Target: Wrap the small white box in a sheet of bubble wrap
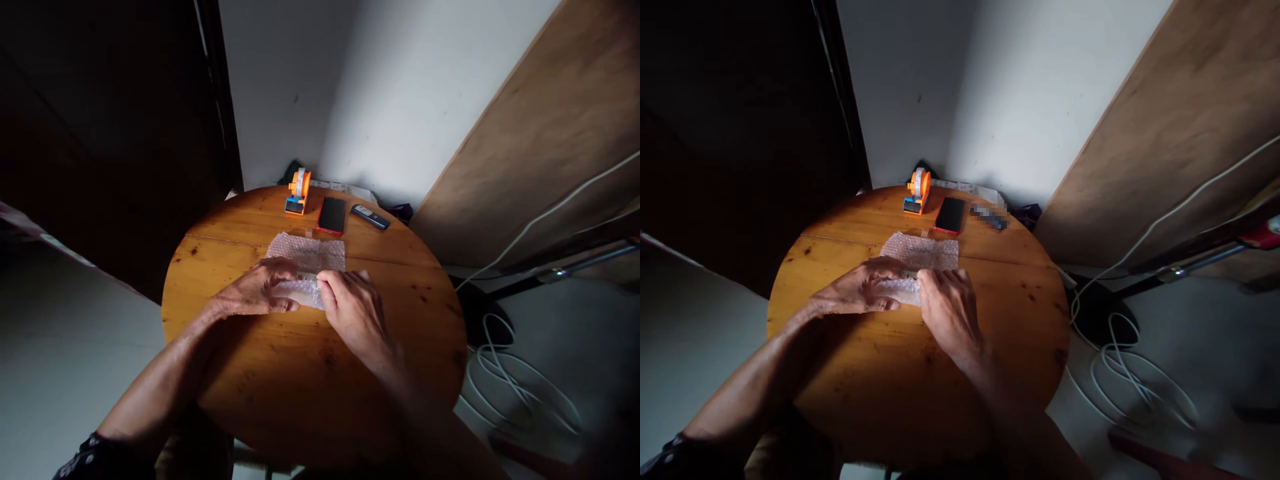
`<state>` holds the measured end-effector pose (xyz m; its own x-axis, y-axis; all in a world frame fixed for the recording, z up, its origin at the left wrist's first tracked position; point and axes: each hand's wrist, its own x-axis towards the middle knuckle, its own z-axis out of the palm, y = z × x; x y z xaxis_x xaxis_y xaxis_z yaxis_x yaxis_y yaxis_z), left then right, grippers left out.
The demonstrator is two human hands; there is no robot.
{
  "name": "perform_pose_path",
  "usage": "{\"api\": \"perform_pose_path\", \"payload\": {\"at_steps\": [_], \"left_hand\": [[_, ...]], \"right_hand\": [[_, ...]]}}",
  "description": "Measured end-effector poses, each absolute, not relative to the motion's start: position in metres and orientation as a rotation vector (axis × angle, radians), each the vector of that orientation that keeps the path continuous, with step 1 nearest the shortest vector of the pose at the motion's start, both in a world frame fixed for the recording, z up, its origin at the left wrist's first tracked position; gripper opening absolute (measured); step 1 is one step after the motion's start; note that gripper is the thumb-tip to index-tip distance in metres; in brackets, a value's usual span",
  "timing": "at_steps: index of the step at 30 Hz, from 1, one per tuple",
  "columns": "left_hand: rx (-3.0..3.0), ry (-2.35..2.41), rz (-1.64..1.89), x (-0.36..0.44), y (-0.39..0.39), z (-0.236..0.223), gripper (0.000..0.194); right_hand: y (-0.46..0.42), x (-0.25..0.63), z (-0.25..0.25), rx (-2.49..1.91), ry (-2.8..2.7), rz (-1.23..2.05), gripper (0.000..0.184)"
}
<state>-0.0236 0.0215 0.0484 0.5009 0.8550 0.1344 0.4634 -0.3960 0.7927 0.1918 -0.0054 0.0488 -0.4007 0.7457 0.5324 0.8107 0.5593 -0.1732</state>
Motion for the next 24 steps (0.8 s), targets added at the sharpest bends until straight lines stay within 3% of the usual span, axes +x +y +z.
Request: {"api": "perform_pose_path", "payload": {"at_steps": [3, 8, 14, 19, 24], "left_hand": [[1.934, 1.124, 0.738, -0.015, 0.023, 0.038, 0.026], [1.701, 1.118, 0.825, -0.01, 0.028, 0.025, 0.028], [1.541, 1.15, 0.873, -0.005, 0.035, 0.02, 0.031], [1.434, 1.053, 0.893, -0.001, 0.035, 0.023, 0.035], [1.443, 1.09, 0.844, 0.0, 0.033, 0.026, 0.035]], "right_hand": [[-0.001, 0.199, 0.046, -1.238, -2.16, 0.069, 0.016], [0.005, 0.212, 0.054, -1.322, -2.128, 0.492, 0.057], [0.037, 0.216, 0.07, -1.357, -2.298, 0.666, 0.037], [0.052, 0.219, 0.06, -1.339, -2.262, 0.87, 0.039], [0.051, 0.227, 0.043, -1.374, -2.214, 0.868, 0.04]]}}
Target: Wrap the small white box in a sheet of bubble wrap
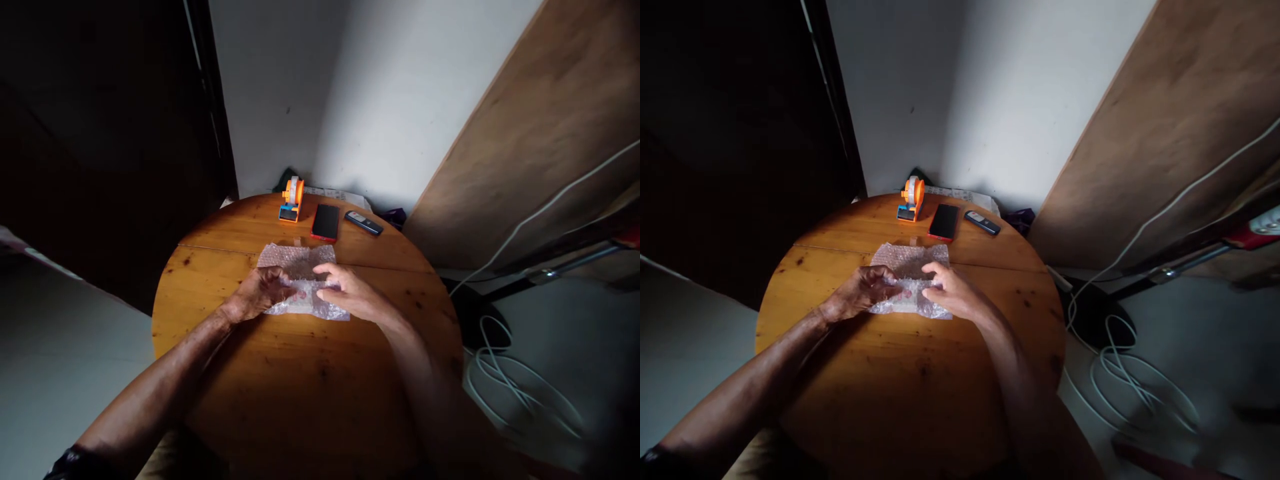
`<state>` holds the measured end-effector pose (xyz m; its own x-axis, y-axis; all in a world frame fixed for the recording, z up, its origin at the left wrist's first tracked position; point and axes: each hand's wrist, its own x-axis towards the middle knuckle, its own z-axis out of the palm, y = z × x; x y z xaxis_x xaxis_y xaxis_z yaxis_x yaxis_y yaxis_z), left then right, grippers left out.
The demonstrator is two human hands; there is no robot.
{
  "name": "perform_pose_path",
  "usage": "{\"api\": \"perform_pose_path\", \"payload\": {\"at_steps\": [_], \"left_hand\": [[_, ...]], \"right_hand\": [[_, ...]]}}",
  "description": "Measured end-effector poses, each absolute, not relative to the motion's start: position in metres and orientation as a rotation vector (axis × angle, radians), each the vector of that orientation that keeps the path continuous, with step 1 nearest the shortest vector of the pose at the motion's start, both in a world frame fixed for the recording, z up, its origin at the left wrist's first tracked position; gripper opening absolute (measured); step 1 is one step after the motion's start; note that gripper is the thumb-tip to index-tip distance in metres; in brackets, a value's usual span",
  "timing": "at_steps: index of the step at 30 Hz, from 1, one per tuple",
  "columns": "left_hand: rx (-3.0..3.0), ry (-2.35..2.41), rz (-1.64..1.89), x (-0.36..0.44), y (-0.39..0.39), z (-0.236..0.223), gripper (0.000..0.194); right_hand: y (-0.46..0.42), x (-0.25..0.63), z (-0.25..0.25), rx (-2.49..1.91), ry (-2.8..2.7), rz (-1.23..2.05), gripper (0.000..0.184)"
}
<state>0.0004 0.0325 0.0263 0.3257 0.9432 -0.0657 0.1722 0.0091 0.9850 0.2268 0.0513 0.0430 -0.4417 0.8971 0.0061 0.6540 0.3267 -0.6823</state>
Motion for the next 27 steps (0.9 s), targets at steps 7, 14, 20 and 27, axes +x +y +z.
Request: {"api": "perform_pose_path", "payload": {"at_steps": [7, 14, 20, 27], "left_hand": [[1.515, 1.102, 0.862, 0.0, 0.033, 0.025, 0.026], [1.541, 1.087, 0.882, -0.005, 0.039, 0.026, 0.025], [1.437, 1.275, 1.041, -0.032, 0.041, 0.041, 0.038], [1.68, 1.656, 0.613, -0.06, 0.012, 0.06, 0.048]], "right_hand": [[0.018, 0.205, 0.059, -1.156, -2.18, 0.023, 0.014], [0.013, 0.196, 0.05, -1.062, -2.561, 0.006, 0.009], [0.014, 0.196, 0.051, -1.087, -2.603, -0.022, 0.01], [0.011, 0.195, 0.048, -1.076, -2.592, -0.049, 0.011]]}}
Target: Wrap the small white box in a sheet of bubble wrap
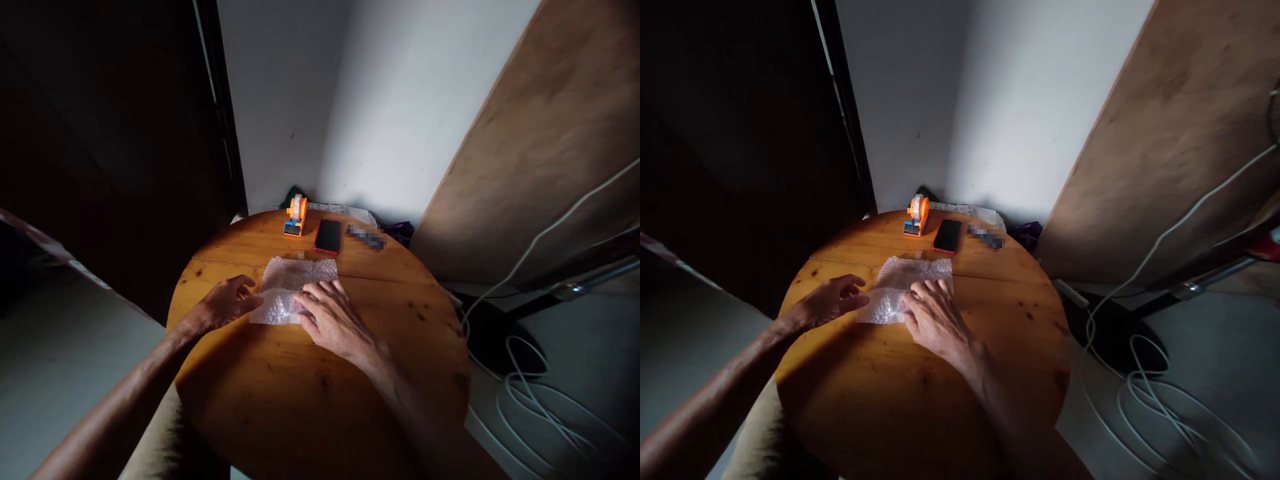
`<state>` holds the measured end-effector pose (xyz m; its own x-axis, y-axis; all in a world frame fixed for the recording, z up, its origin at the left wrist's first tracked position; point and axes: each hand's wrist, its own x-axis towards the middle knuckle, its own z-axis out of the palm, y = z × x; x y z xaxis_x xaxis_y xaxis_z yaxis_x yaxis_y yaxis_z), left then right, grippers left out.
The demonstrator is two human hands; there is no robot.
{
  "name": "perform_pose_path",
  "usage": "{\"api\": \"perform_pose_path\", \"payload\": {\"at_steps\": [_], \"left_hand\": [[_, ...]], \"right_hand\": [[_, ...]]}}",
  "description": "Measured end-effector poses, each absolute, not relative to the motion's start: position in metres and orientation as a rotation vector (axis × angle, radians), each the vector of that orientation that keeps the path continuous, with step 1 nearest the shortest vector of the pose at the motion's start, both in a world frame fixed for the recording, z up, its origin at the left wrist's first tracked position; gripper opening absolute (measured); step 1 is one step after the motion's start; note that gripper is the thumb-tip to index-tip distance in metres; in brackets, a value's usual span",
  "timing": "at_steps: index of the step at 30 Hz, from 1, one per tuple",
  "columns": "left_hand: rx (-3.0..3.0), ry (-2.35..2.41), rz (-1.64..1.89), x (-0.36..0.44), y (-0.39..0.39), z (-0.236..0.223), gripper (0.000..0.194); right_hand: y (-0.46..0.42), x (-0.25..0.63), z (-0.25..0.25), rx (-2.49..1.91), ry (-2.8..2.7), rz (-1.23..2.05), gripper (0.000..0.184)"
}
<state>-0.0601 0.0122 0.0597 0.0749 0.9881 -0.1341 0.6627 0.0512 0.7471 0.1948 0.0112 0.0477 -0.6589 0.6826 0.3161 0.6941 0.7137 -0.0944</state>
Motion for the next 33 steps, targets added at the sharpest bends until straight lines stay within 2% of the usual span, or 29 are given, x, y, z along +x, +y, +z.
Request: {"api": "perform_pose_path", "payload": {"at_steps": [4, 8, 13, 21, 33], "left_hand": [[1.427, 1.672, 0.479, -0.057, 0.009, 0.046, 0.047], [1.257, 1.644, 0.5, -0.04, 0.012, 0.036, 0.04], [1.012, 1.606, 0.658, -0.025, 0.014, 0.036, 0.044], [1.091, 1.629, 0.734, -0.01, 0.025, 0.036, 0.01], [1.089, 1.575, 0.799, 0.012, 0.033, 0.049, 0.012]], "right_hand": [[0.013, 0.194, 0.046, -1.077, -2.589, -0.079, 0.01], [0.012, 0.192, 0.048, -1.104, -2.602, -0.075, 0.012], [0.01, 0.192, 0.049, -1.119, -2.606, -0.04, 0.02], [0.012, 0.194, 0.047, -1.109, -2.617, -0.03, 0.02], [0.013, 0.193, 0.044, -1.09, -2.616, -0.034, 0.02]]}}
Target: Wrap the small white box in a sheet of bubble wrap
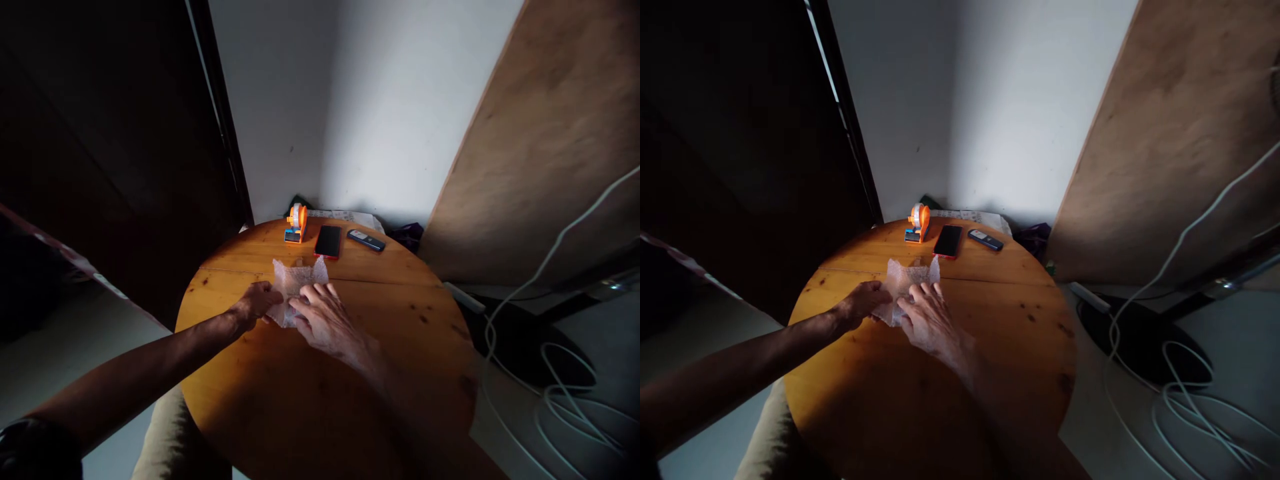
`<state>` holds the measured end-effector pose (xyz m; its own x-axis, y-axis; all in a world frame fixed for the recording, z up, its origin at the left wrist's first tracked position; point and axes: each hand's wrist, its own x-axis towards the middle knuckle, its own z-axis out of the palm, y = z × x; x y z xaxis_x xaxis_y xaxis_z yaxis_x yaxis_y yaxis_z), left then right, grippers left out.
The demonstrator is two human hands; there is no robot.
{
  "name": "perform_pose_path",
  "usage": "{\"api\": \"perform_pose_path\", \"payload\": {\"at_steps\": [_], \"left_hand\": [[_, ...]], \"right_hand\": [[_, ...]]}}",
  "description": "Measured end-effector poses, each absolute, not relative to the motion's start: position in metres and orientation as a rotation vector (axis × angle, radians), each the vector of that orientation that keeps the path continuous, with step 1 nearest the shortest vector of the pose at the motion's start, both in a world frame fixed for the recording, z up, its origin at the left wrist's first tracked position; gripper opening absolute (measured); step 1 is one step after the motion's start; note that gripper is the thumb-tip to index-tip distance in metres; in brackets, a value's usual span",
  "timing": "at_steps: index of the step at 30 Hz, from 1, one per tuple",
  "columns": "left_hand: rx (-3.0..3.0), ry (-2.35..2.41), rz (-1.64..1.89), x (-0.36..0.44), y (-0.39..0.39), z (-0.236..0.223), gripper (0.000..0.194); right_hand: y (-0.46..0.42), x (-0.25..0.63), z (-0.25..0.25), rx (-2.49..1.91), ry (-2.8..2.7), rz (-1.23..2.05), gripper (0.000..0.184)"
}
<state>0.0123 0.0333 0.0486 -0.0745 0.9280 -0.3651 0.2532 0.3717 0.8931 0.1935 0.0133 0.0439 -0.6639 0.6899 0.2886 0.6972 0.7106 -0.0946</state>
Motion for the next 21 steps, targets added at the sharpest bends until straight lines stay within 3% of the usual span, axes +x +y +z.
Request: {"api": "perform_pose_path", "payload": {"at_steps": [6, 13, 18, 21], "left_hand": [[1.021, 1.426, 0.778, 0.02, 0.034, 0.051, 0.005], [1.085, 1.228, 0.743, 0.016, 0.03, 0.06, 0.015], [1.577, 1.379, 0.684, 0.02, 0.022, 0.054, 0.024], [2.05, 1.511, 0.785, 0.026, 0.016, 0.039, 0.019]], "right_hand": [[0.014, 0.191, 0.045, -1.119, -2.608, -0.022, 0.018], [0.02, 0.196, 0.039, -1.049, -2.46, 0.032, 0.016], [0.021, 0.2, 0.041, -1.042, -2.435, 0.131, 0.023], [0.024, 0.207, 0.046, -1.022, -2.42, 0.206, 0.034]]}}
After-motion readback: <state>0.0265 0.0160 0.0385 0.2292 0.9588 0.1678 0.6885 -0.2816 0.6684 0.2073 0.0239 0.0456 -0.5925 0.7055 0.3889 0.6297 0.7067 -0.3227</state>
